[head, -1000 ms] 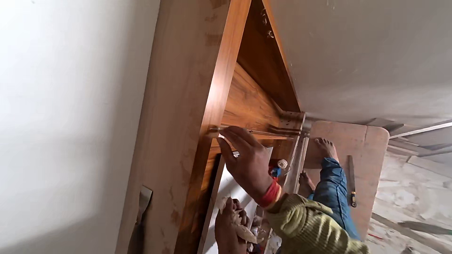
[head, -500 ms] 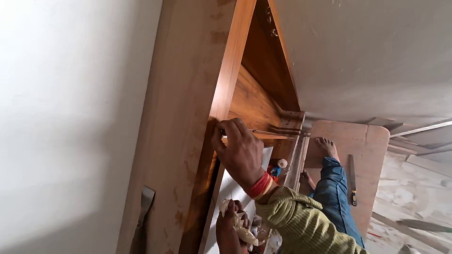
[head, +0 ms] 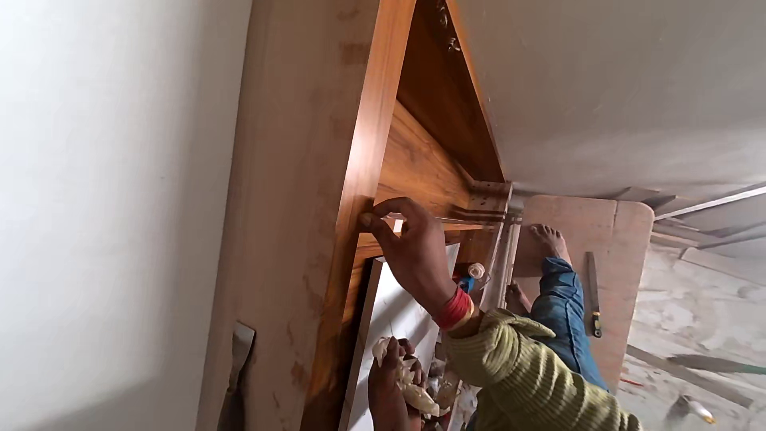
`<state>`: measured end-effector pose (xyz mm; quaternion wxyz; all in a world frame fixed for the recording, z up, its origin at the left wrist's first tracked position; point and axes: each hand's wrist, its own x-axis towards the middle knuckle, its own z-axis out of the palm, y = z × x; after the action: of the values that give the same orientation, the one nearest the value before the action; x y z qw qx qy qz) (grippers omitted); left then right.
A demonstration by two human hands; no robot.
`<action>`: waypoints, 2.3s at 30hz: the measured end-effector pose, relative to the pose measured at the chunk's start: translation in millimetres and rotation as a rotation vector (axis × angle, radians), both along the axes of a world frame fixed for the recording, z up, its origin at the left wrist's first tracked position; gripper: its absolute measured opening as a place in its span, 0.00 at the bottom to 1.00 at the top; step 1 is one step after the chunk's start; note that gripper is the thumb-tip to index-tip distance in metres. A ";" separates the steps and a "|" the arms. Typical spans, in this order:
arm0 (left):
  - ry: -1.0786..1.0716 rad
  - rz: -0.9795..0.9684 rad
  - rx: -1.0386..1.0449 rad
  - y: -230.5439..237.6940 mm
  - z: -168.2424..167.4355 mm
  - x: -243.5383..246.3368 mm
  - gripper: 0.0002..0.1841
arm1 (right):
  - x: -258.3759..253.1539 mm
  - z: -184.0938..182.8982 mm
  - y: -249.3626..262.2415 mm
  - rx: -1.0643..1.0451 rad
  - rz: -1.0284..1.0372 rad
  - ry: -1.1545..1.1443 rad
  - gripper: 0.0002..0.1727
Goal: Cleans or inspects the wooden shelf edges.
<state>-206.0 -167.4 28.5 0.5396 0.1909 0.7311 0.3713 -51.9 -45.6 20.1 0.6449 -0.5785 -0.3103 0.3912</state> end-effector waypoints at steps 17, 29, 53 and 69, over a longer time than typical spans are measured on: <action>-0.036 -0.101 0.123 -6.0 3.2 -1.2 0.04 | 31.6 -25.8 22.5 -0.061 0.303 0.042 0.09; -0.249 -0.197 0.246 33.0 -4.0 20.3 0.26 | 42.0 -46.5 -39.5 -0.088 0.509 0.164 0.05; -0.300 -0.122 0.255 42.8 -7.9 37.3 0.22 | 68.6 -112.2 85.9 0.559 0.644 -0.251 0.06; 0.001 -0.146 0.193 92.6 -10.8 75.6 0.17 | 102.7 -54.8 51.9 0.390 0.779 -0.914 0.09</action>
<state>-130.4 -74.8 17.7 0.5441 0.2949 0.6764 0.3993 50.8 6.3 -34.7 0.3509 -0.4037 -0.8080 0.2472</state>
